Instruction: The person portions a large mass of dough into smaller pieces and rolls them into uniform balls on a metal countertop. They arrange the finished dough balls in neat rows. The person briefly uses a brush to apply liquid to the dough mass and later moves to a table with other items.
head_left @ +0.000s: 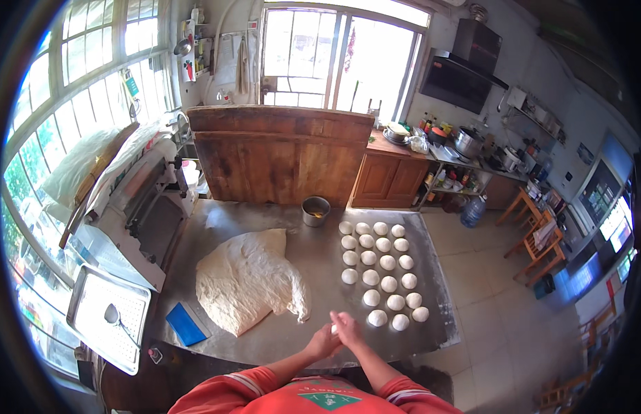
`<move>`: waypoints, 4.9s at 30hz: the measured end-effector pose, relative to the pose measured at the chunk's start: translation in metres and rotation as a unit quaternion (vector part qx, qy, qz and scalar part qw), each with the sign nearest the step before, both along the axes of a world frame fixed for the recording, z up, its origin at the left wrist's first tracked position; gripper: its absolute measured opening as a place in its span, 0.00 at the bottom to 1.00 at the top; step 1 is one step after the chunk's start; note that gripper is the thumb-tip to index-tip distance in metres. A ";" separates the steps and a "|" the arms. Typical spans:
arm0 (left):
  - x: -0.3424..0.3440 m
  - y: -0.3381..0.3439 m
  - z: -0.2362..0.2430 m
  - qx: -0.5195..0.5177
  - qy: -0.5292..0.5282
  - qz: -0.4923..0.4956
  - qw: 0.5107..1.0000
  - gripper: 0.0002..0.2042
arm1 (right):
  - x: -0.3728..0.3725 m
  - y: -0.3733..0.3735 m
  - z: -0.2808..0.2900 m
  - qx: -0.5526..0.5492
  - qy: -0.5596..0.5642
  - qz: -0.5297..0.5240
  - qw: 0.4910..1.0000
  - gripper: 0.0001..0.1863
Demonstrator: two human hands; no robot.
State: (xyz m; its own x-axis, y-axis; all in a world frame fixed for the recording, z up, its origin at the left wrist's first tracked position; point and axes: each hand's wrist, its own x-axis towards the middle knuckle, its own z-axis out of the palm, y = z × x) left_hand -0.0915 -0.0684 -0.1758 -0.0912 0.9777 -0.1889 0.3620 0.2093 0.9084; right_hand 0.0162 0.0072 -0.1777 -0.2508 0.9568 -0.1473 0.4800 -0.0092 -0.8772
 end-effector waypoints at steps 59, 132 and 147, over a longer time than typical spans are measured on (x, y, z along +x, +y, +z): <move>-0.031 -0.025 0.159 0.350 -0.186 -0.025 0.918 0.37 | -0.023 -0.077 0.165 0.291 0.230 0.082 0.925 0.27; -0.081 0.135 -0.143 -0.112 0.168 0.278 0.939 0.28 | -0.027 0.180 -0.099 -0.127 -0.017 0.260 0.957 0.24; -0.085 0.067 -0.064 -0.193 -0.167 0.327 0.910 0.27 | -0.097 0.067 -0.147 -0.297 0.057 0.225 0.926 0.13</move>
